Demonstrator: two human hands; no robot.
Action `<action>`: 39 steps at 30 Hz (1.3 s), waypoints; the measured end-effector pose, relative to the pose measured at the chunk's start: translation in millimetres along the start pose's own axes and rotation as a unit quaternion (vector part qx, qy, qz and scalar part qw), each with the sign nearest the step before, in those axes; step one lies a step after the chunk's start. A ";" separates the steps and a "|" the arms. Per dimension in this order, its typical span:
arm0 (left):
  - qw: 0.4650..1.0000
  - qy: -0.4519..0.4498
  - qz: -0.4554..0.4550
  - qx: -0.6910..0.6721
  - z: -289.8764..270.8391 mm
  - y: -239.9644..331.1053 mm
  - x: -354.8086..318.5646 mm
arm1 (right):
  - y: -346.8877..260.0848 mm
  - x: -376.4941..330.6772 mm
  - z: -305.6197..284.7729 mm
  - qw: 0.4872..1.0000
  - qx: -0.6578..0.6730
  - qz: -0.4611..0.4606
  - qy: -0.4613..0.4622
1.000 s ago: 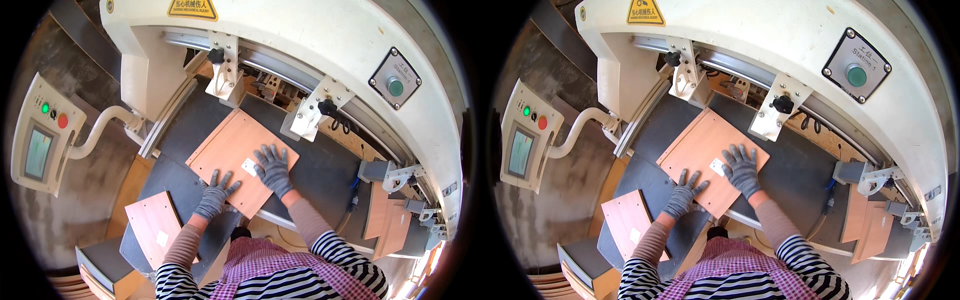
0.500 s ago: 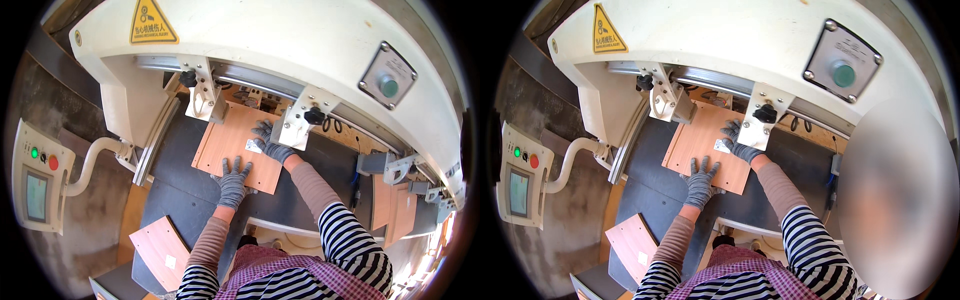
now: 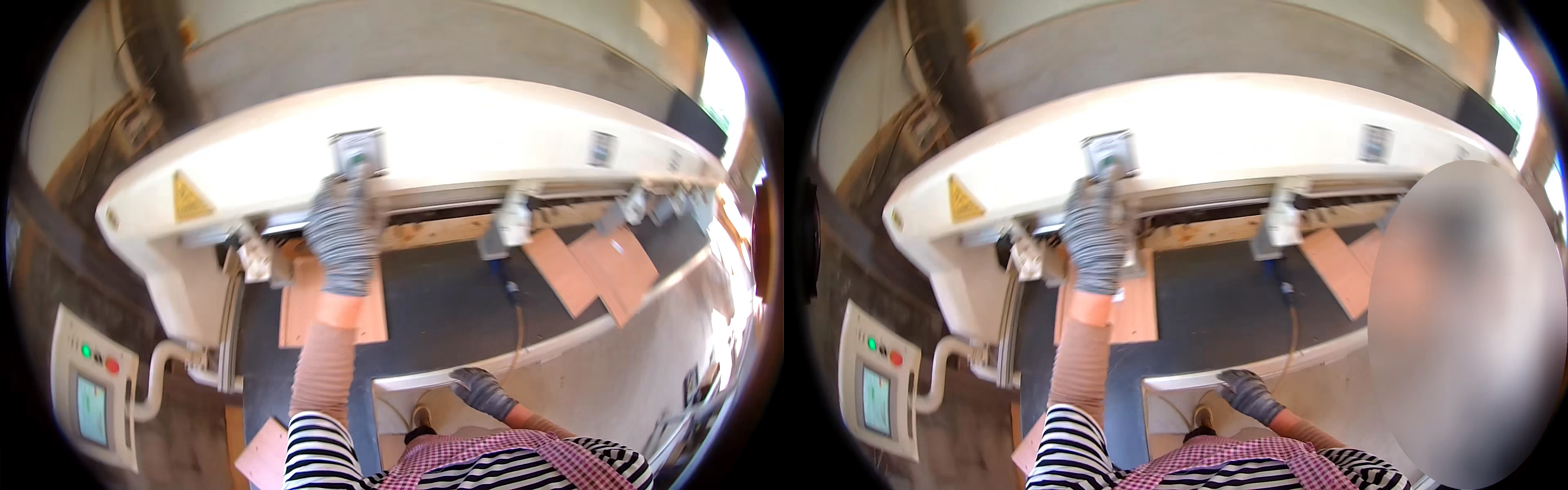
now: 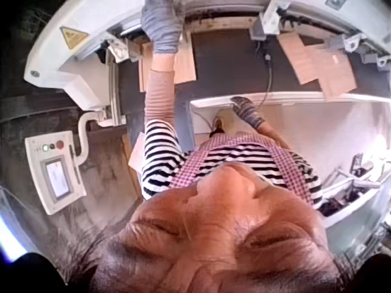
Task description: The person repeatedly picks up rectangular wooden panels from a stack and places them onto a machine's conveyor belt. They then use a handheld air nozzle to blow air onto the panels while they are positioned on the machine. The person continues this cycle of loading and blowing air on the panels throughout the video.
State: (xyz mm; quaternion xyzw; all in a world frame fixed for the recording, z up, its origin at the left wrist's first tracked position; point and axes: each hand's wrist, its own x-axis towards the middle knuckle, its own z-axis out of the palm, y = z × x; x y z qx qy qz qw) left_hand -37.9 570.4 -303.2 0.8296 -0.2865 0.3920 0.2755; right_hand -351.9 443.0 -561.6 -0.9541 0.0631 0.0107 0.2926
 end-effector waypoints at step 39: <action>0.323 -0.479 0.630 -0.519 -642.1 1055.2 -1015.1 | -137.8 -1683.2 112.4 0.209 -0.141 0.811 0.527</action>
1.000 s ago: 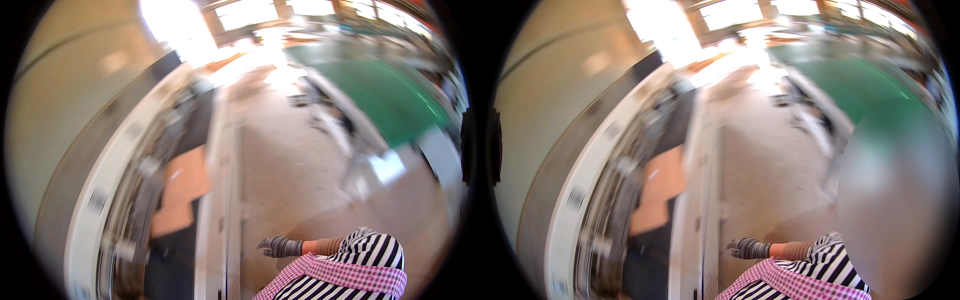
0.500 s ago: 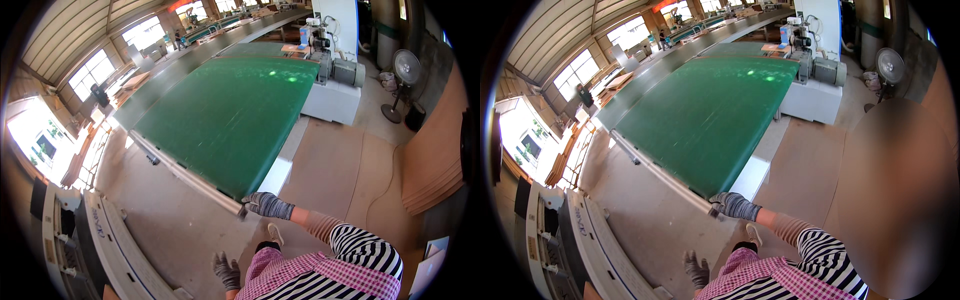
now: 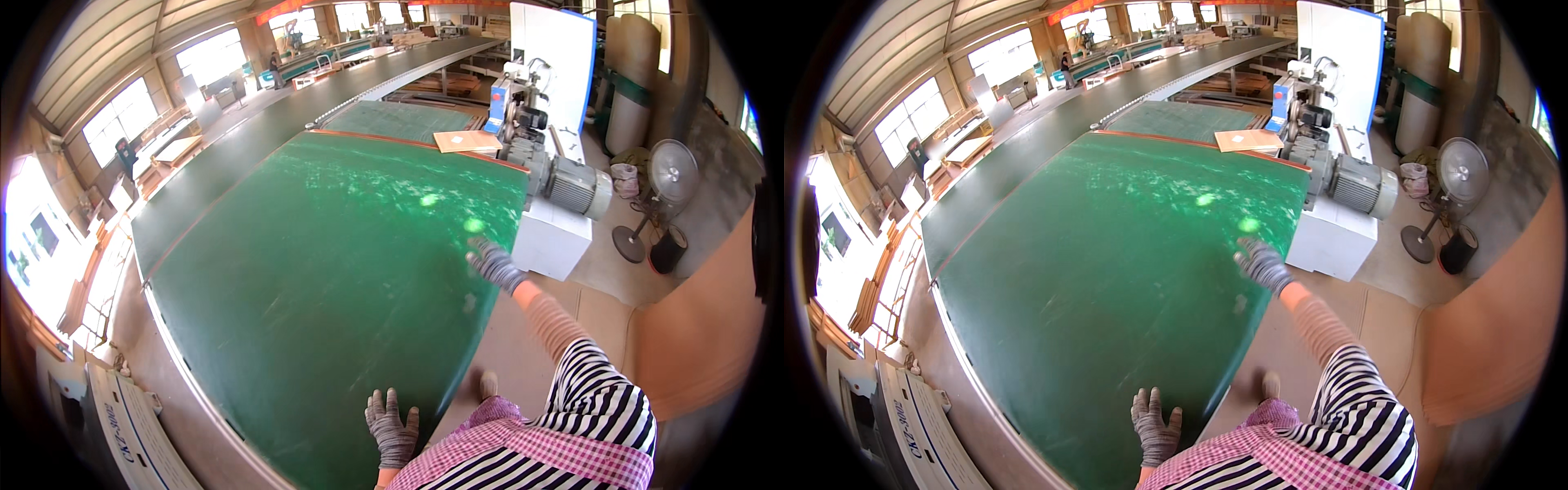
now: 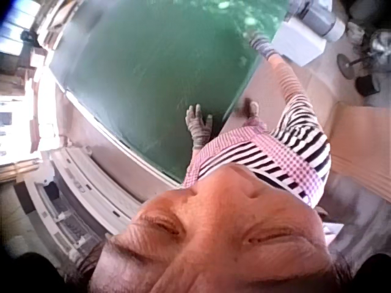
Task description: The person repeatedly picks up rectangular wooden panels from a stack and places them onto a machine's conveyor belt. They then use a handheld air nozzle to blow air onto the panels while they are positioned on the machine. The person continues this cycle of loading and blowing air on the panels throughout the video.
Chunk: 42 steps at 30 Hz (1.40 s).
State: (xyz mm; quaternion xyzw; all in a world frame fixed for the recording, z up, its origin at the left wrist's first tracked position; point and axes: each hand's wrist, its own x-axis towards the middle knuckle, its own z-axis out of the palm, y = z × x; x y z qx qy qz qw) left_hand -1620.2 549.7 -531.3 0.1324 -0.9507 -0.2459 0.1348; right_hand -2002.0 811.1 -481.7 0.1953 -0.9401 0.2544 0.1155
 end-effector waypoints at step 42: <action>0.631 0.470 -0.530 -0.317 176.6 318.2 -55.6 | -19.2 -141.3 110.4 0.592 -0.113 -0.791 0.104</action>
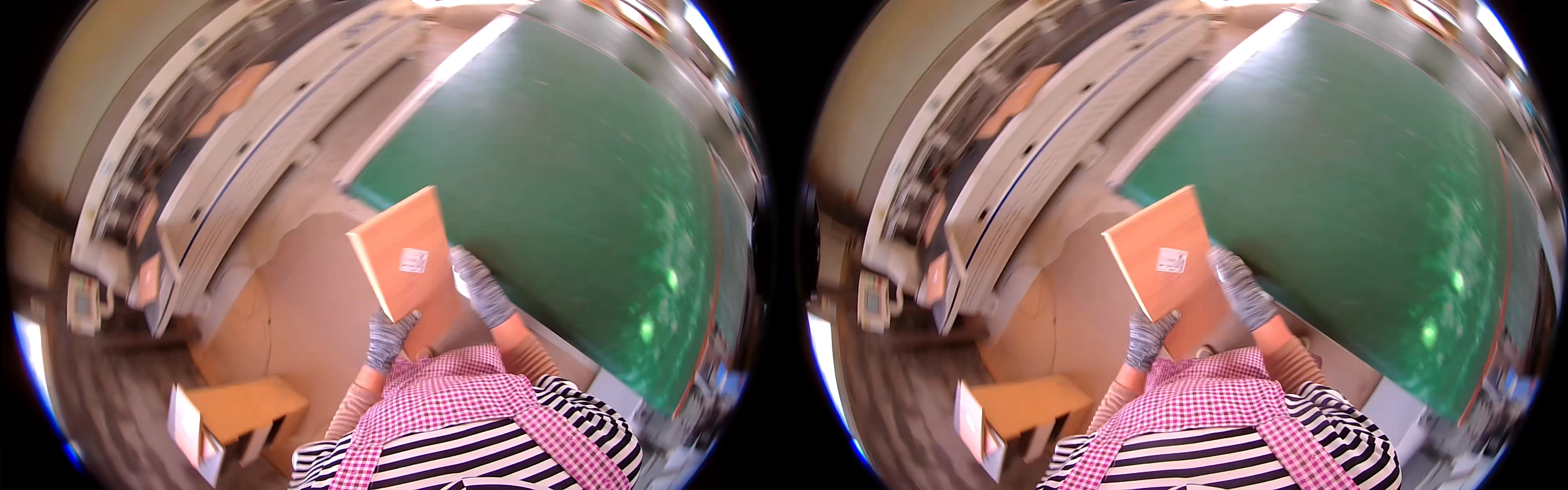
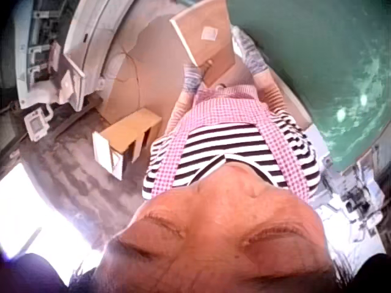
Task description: The person repeatedly picks up rectangular wooden panels from a stack and places them onto a machine's conveyor belt. They then use a handheld air nozzle to blow air onto the panels while they are positioned on the machine. The person continues this cycle of loading and blowing air on the panels throughout the video.
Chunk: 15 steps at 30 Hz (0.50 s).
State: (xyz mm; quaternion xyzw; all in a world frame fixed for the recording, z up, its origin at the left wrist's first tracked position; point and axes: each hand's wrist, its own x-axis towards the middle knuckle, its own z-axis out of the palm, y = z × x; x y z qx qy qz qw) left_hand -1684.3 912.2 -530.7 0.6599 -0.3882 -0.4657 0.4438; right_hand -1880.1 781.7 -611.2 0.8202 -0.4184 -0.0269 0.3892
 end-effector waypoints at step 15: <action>0.686 0.442 0.207 0.539 -407.5 2.0 78.5 | -197.6 293.7 -170.5 0.183 -0.933 -0.126 0.283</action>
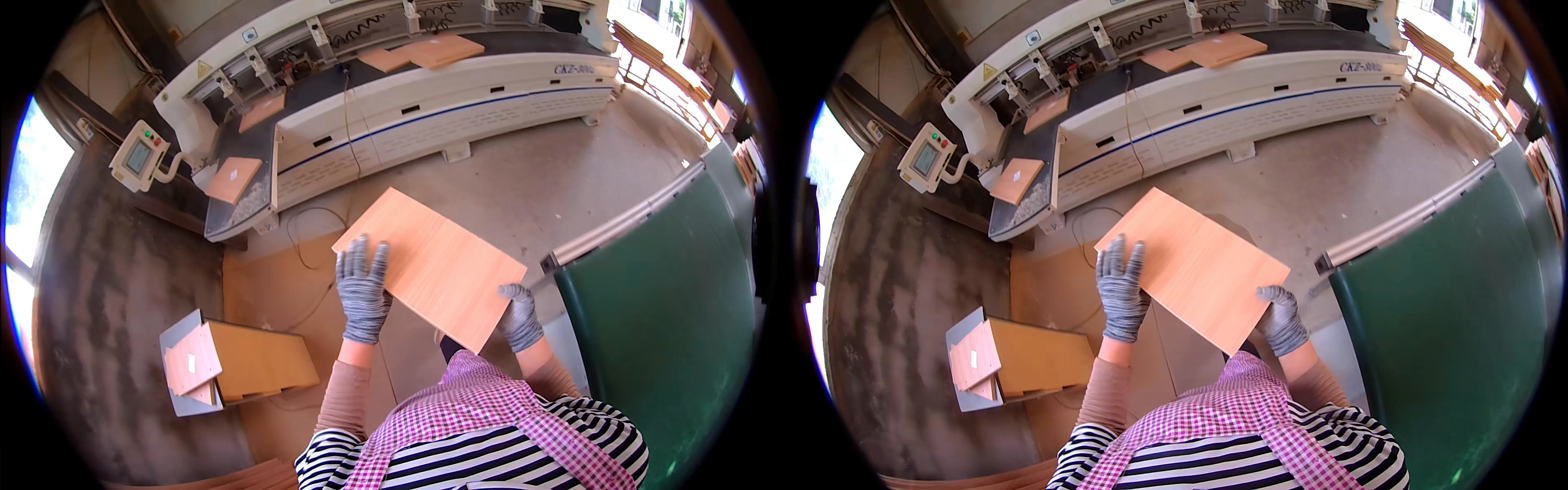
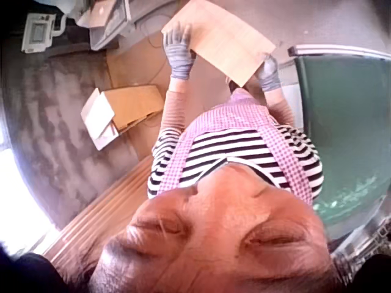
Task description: The person repeatedly picks up rectangular wooden panels from a stack and places them onto a machine's conveyor belt. They then use a handheld air nozzle to blow air onto the panels while they are positioned on the machine. The person continues this cycle of loading and blowing air on the panels throughout the video.
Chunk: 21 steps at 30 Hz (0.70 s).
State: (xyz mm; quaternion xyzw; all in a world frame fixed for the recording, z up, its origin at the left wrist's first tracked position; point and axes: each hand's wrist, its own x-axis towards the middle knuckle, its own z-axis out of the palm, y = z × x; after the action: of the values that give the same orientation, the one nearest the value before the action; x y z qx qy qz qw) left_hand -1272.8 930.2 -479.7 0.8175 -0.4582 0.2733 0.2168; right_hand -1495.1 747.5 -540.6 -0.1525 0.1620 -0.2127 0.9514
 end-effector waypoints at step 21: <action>0.567 -0.037 -0.761 -0.314 309.0 -275.6 -123.2 | -131.0 748.0 106.8 0.982 -0.042 -0.158 0.095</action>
State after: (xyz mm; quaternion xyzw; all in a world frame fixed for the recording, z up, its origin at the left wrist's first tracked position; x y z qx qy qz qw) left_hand -1010.0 955.1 -821.7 0.7541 0.2688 -0.1841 0.5703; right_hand -860.8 318.4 -579.3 -0.1949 0.2339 -0.3674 0.8788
